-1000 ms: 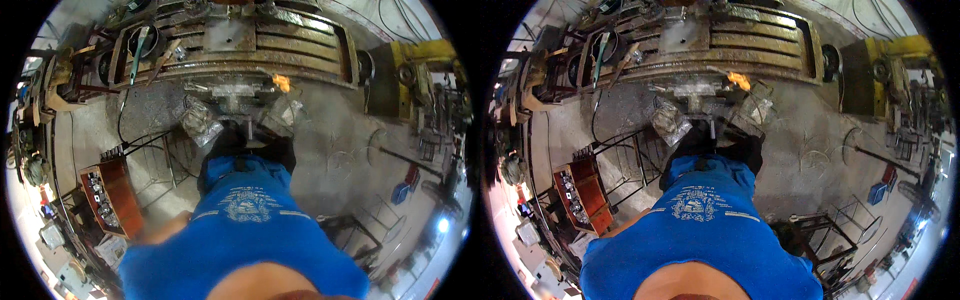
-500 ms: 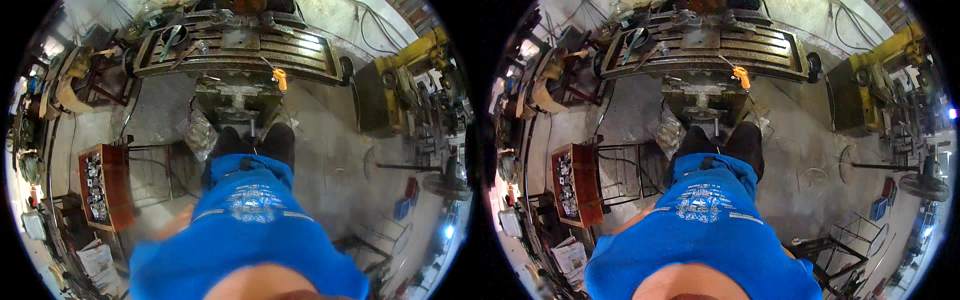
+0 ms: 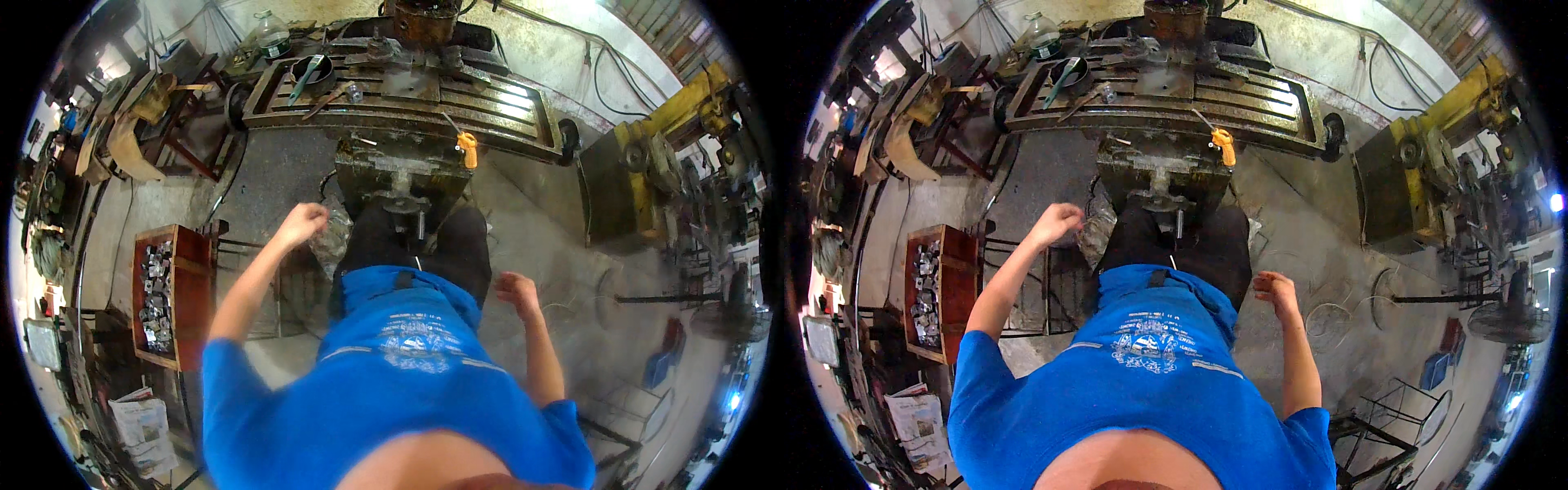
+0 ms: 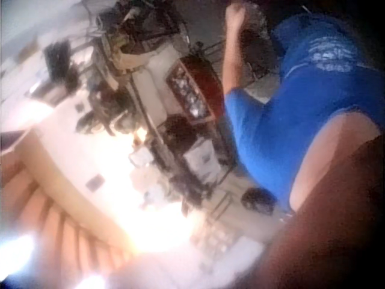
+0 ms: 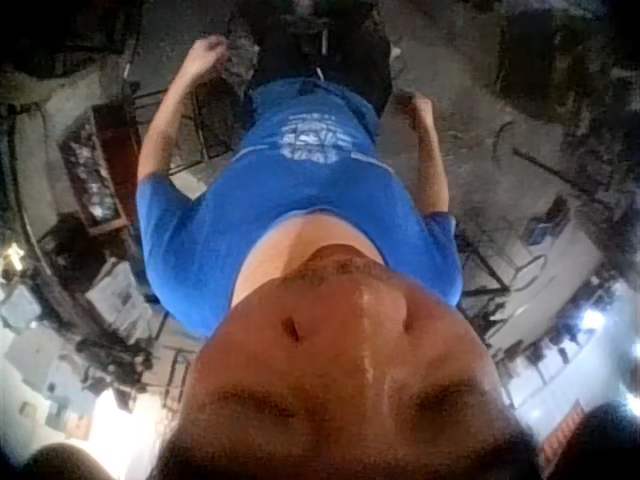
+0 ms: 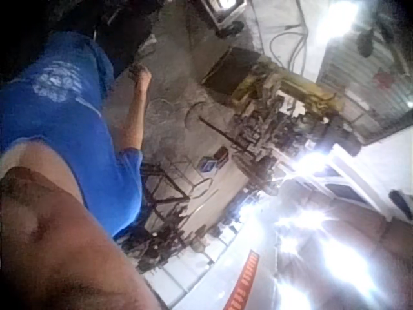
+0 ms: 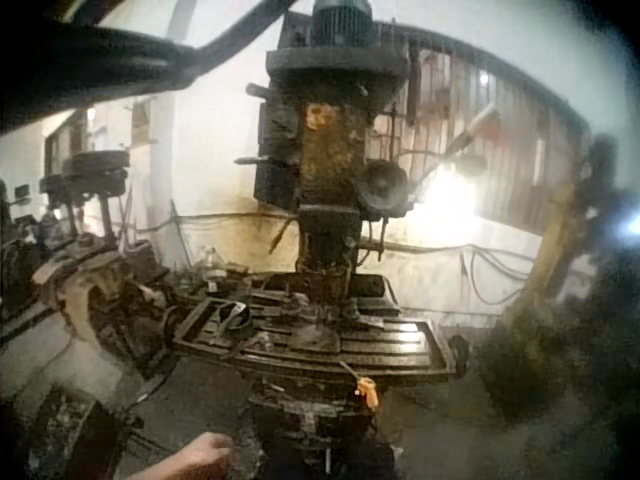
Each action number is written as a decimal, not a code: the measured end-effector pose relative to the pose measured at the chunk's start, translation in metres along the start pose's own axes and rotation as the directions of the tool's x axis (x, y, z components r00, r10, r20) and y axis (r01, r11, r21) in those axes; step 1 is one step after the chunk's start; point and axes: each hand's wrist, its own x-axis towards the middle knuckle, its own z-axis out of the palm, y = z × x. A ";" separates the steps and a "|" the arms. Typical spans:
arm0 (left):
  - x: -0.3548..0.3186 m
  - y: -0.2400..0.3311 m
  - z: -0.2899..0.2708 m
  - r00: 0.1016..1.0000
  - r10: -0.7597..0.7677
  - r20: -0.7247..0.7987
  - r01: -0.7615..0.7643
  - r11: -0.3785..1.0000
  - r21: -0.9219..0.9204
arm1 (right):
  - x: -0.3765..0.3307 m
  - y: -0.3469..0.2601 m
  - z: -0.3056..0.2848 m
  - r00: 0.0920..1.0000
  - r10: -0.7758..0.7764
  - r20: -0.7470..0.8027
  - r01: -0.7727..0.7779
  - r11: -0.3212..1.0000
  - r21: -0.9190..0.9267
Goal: The person operates a drill press to drill holes into a metal plate. They repeatedly position the plate, lower the drill to create holes, and use a brush to clear metal shavings from the work area.
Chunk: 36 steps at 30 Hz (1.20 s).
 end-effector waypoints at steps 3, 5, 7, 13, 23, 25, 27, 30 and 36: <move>0.020 0.026 0.012 0.994 0.105 0.008 -0.106 0.994 0.015 | 0.015 -0.018 -0.001 0.998 -0.047 0.035 0.049 0.995 -0.082; 0.021 0.054 0.020 0.998 0.064 0.018 -0.062 0.996 -0.071 | 0.013 -0.024 0.006 1.000 0.014 -0.016 -0.015 0.995 -0.098; 0.028 0.068 0.024 0.999 0.037 -0.012 -0.038 0.993 -0.108 | 0.012 -0.017 0.004 0.997 0.029 0.078 -0.026 0.999 -0.047; 0.059 0.086 0.003 0.986 0.062 -0.153 -0.088 0.981 -0.173 | 0.004 -0.025 0.006 0.985 0.078 0.152 -0.061 0.991 -0.115; 0.140 0.104 -0.054 0.939 0.006 -0.343 -0.012 1.000 -0.017 | 0.027 -0.136 0.040 0.982 -0.168 0.082 0.173 0.983 -0.057; 0.164 0.102 -0.063 0.924 0.066 -0.377 -0.055 0.998 0.041 | 0.030 -0.157 0.048 0.970 -0.198 0.138 0.208 0.976 -0.068; 0.186 0.108 -0.069 0.917 0.069 -0.392 -0.008 0.988 0.155 | 0.031 -0.179 0.053 0.960 -0.232 0.156 0.251 0.961 -0.119; 0.204 0.131 -0.070 0.909 0.037 -0.416 0.172 0.874 0.455 | 0.037 -0.218 0.055 0.943 -0.290 0.163 0.324 0.913 -0.249; 0.217 0.137 -0.070 0.911 0.093 -0.402 0.163 0.813 0.558 | 0.023 -0.291 0.069 0.903 -0.388 0.184 0.429 0.806 -0.407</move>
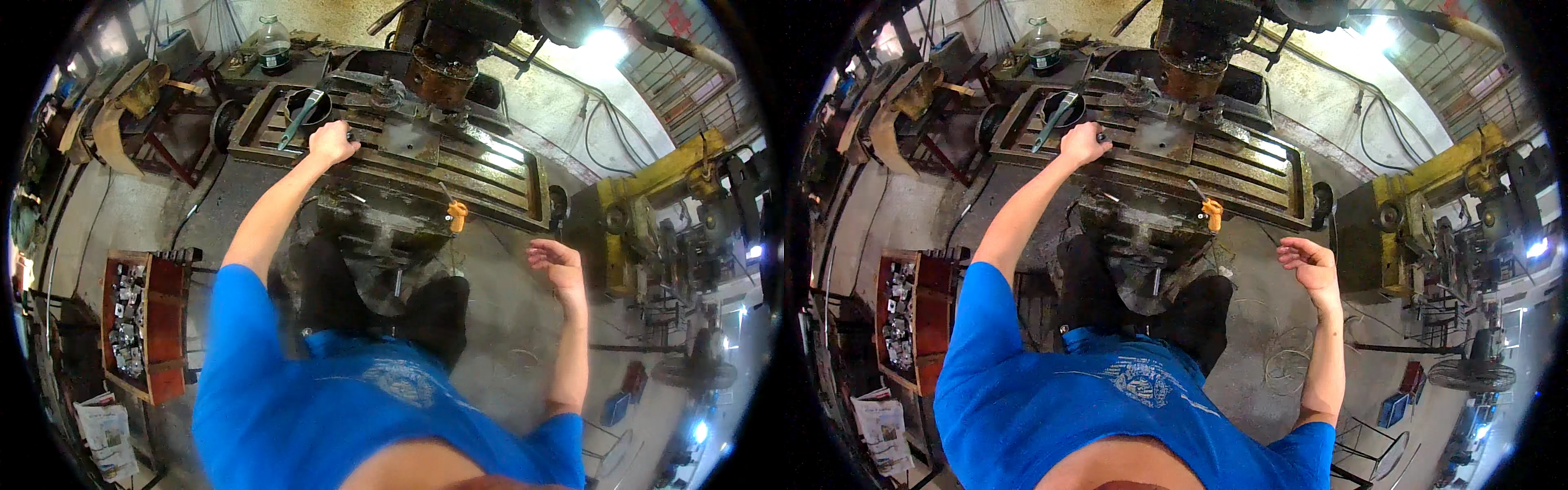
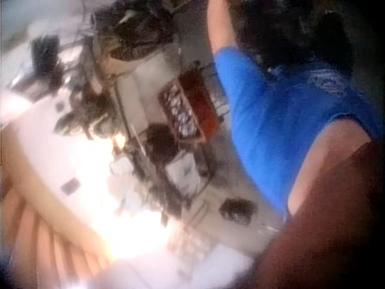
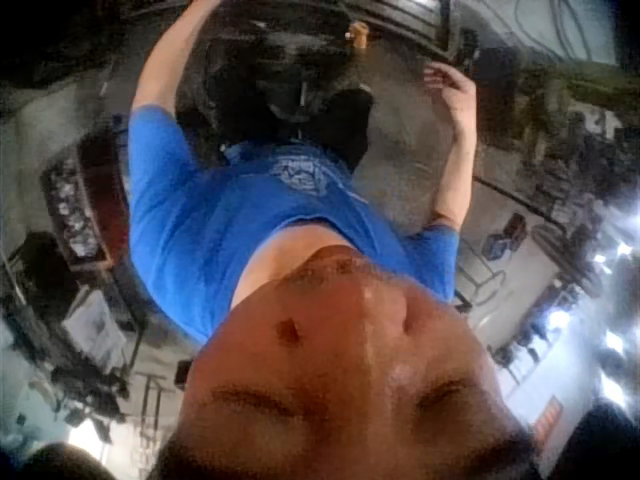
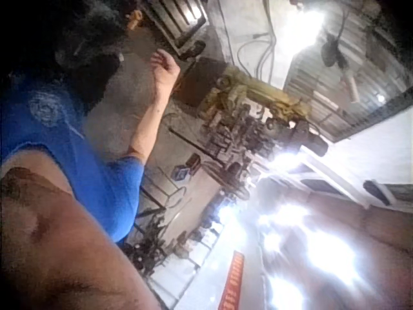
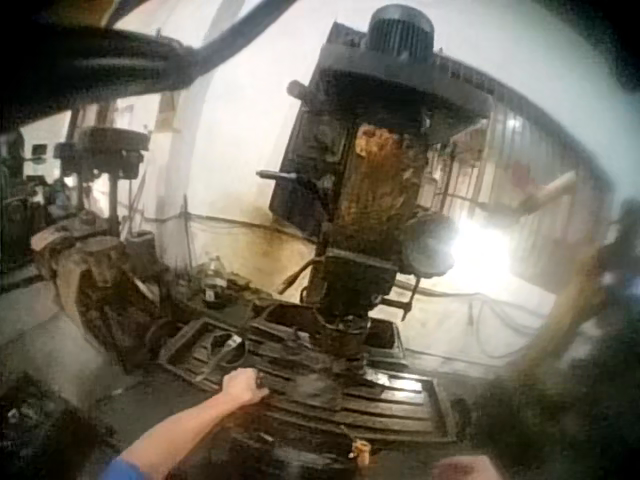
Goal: The person operates a drill press to drill holes into a metal plate. They repeatedly position the plate, lower the drill to create holes, and use a brush to clear metal shavings from the work area.
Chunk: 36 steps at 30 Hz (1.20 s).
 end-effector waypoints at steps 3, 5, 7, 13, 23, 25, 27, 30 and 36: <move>-0.005 -0.003 0.002 0.999 0.040 -0.034 -0.042 0.998 -0.040 | 0.005 -0.006 -0.011 0.998 -0.049 0.042 0.049 0.999 -0.009; -0.002 -0.001 0.001 0.999 0.053 -0.003 -0.053 0.998 0.024 | 0.008 -0.011 -0.013 0.995 -0.071 0.063 0.070 0.997 0.018; 0.001 -0.004 0.004 0.998 0.058 0.005 -0.058 0.994 0.087 | 0.010 -0.018 -0.007 0.997 -0.064 0.043 0.066 0.997 -0.041; 0.013 0.009 0.002 0.983 0.183 0.019 -0.181 0.981 -0.077 | 0.010 -0.022 -0.008 0.996 -0.075 0.046 0.074 0.997 0.025; 0.070 0.071 0.040 0.915 0.401 -0.036 -0.400 0.895 -0.197 | 0.004 -0.023 -0.030 0.997 -0.078 0.015 0.078 0.997 0.020; 0.072 0.072 0.045 0.904 0.417 -0.091 -0.427 0.882 -0.200 | 0.002 -0.027 -0.033 0.998 -0.066 -0.003 0.066 0.998 -0.011; 0.074 0.073 0.048 0.892 0.438 -0.112 -0.452 0.865 -0.218 | 0.004 -0.026 -0.041 0.998 -0.061 -0.029 0.060 0.997 -0.039; 0.077 0.076 0.052 0.889 0.445 -0.106 -0.457 0.854 -0.247 | 0.009 -0.039 -0.043 0.996 -0.082 -0.017 0.082 0.996 -0.028; 0.072 0.092 0.056 0.940 0.303 -0.154 -0.332 0.917 -0.222 | 0.030 -0.066 -0.050 0.984 -0.178 -0.006 0.176 0.977 -0.120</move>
